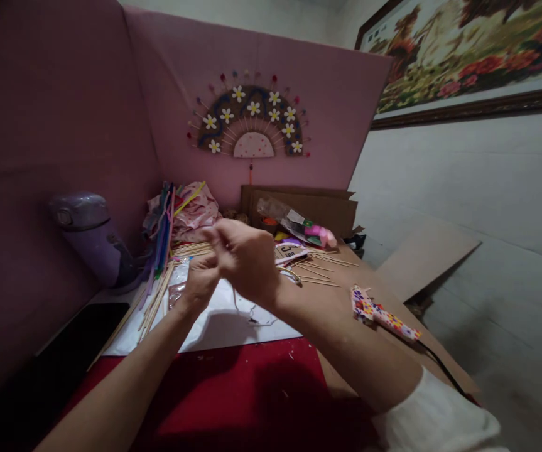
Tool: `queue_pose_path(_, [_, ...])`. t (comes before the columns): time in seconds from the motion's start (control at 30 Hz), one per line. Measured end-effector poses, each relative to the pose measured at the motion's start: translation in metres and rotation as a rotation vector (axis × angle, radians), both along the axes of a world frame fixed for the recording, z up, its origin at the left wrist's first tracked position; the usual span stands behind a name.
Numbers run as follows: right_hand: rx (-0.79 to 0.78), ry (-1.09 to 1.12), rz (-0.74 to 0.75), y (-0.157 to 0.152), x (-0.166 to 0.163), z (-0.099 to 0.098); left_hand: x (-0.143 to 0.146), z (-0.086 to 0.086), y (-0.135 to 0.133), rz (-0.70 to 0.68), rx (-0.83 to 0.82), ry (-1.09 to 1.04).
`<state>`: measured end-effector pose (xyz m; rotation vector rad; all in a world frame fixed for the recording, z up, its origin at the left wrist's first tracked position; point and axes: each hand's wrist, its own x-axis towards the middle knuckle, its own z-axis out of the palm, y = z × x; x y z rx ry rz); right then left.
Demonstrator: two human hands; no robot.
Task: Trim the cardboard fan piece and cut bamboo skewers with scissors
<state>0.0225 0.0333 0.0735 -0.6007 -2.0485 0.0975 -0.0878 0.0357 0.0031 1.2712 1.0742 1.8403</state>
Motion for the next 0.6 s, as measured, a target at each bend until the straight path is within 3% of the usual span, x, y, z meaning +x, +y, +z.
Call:
queue_pose_path(0.07, [-0.186, -0.048, -0.132, 0.015, 0.024, -0.018, 0.001, 0.000, 0.000, -0.029, 0.007, 0.005])
queue_pose_path(0.13, [-0.381, -0.175, -0.084, 0.023, 0.036, -0.040, 0.000, -0.001, 0.000, -0.008, 0.042, 0.042])
queue_pose_path(0.23, [-0.610, -0.149, 0.065, 0.026, 0.036, -0.068, -0.003, -0.003, 0.002, 0.047, 0.112, 0.120])
queue_pose_path(0.47, [-0.624, 0.026, 0.254, 0.033, 0.015, -0.091, -0.007, -0.009, 0.006, 0.068, 0.069, 0.099])
queue_pose_path(0.6, [-0.608, 0.096, 0.268, 0.035, 0.015, -0.100, -0.006, -0.016, 0.006, 0.104, 0.093, 0.261])
